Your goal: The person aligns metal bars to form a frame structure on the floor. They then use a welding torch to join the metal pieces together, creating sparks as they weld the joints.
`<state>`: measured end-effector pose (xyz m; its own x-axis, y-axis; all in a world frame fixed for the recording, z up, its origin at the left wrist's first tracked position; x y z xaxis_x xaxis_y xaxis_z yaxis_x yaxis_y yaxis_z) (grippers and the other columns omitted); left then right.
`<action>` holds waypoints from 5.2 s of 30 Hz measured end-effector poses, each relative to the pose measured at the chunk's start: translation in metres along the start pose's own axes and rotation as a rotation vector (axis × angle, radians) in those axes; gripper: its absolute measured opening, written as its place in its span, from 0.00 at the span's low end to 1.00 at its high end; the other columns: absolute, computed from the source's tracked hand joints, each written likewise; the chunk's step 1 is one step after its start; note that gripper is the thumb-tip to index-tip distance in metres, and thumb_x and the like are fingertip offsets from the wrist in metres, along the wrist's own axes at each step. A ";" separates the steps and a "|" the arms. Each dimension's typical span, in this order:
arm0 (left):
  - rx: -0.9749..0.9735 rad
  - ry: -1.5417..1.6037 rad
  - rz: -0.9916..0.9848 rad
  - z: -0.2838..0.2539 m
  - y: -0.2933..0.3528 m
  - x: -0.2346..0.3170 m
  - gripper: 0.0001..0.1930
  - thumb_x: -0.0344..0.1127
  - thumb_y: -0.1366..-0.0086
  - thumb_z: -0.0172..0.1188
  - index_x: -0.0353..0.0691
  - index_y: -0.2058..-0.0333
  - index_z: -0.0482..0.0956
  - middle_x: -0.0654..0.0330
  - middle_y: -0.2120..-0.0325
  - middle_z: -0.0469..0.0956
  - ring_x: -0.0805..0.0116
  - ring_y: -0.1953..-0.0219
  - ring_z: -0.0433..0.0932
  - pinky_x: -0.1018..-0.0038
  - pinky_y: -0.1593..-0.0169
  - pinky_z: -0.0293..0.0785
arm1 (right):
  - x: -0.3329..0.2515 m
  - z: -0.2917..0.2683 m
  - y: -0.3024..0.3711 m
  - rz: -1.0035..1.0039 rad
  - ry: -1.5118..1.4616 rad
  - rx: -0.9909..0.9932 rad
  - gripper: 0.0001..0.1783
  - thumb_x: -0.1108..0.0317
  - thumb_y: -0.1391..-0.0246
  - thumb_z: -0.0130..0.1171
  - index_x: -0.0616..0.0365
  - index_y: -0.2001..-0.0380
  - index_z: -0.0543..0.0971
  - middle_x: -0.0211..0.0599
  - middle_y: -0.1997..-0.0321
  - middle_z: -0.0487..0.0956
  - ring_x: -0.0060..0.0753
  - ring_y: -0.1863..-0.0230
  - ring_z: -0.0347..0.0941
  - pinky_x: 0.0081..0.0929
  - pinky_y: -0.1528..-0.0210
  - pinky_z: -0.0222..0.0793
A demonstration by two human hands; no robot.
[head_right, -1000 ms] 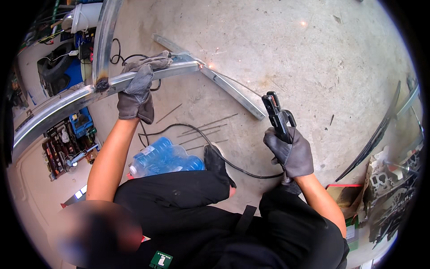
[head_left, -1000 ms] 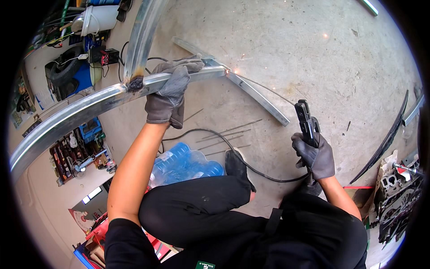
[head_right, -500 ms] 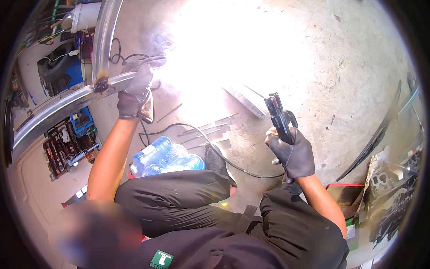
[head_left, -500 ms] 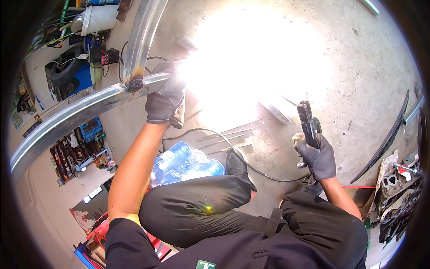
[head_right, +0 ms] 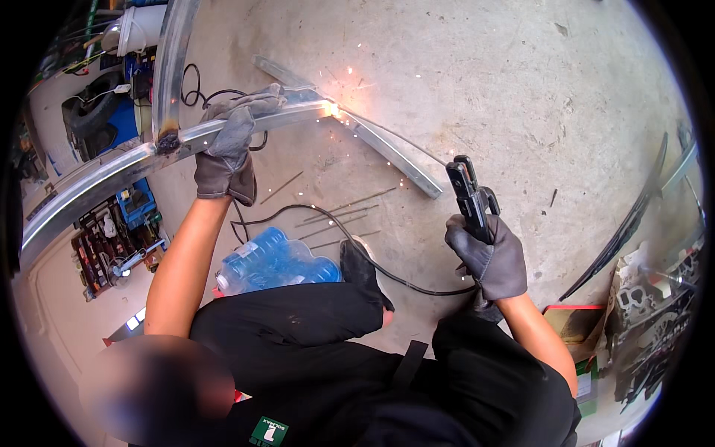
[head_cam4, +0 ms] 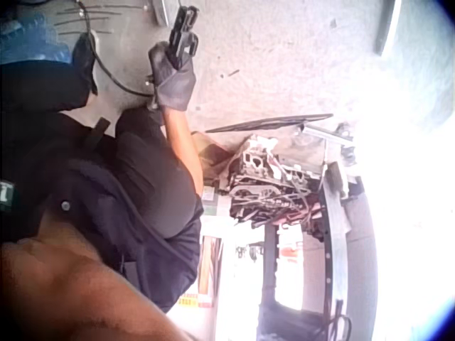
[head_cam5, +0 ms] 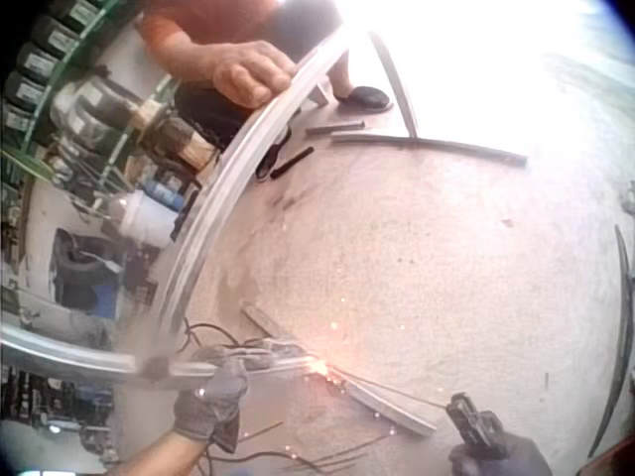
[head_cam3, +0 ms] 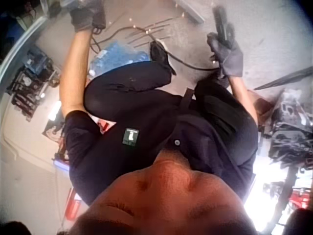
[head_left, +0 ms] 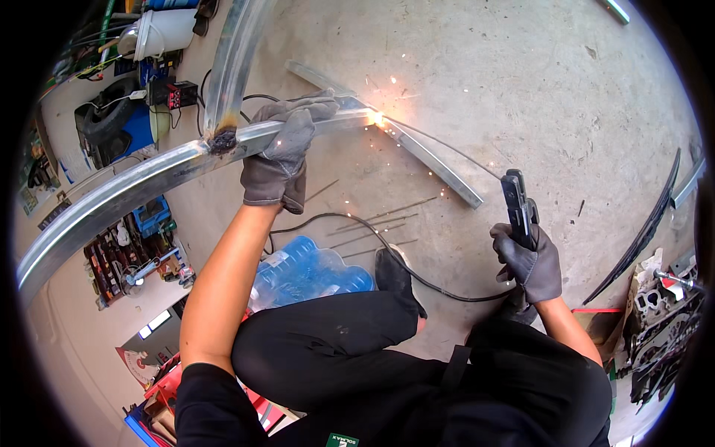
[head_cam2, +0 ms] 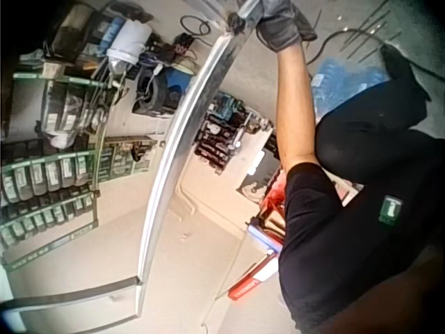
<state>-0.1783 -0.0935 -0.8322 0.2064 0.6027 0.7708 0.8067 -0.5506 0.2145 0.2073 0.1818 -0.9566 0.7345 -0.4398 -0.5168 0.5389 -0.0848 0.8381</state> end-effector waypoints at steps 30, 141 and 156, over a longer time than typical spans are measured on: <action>0.050 0.018 0.214 0.035 -0.002 0.072 0.15 0.34 0.27 0.59 0.29 0.56 0.90 0.47 0.54 0.90 0.57 0.49 0.87 0.67 0.42 0.78 | -0.009 0.008 -0.015 0.038 0.105 0.024 0.20 0.53 0.40 0.73 0.61 0.58 0.86 0.25 0.70 0.81 0.18 0.74 0.77 0.24 0.74 0.78; 0.092 -0.132 0.245 0.036 0.001 0.082 0.10 0.34 0.27 0.63 0.35 0.55 0.88 0.57 0.58 0.91 0.67 0.56 0.86 0.71 0.45 0.79 | 0.000 0.021 -0.016 -0.002 0.008 -0.002 0.17 0.58 0.37 0.71 0.63 0.56 0.85 0.29 0.72 0.79 0.18 0.78 0.74 0.23 0.80 0.77; 0.127 -0.340 0.346 0.032 0.007 0.091 0.09 0.31 0.25 0.61 0.30 0.57 0.86 0.51 0.56 0.90 0.62 0.53 0.87 0.71 0.47 0.81 | 0.002 0.016 -0.023 -0.025 -0.034 -0.010 0.18 0.56 0.36 0.72 0.61 0.55 0.84 0.28 0.73 0.80 0.16 0.79 0.73 0.22 0.79 0.76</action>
<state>-0.1360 -0.0238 -0.7799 0.6251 0.5631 0.5405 0.7160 -0.6894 -0.1098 0.1898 0.1687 -0.9737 0.7066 -0.4674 -0.5313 0.5612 -0.0873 0.8231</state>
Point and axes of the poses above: each hand's wrist, its own y-axis away from the middle knuckle, its own z-axis out of the palm, x = y × z, the point moved 9 cm from there along -y, towards the middle knuckle
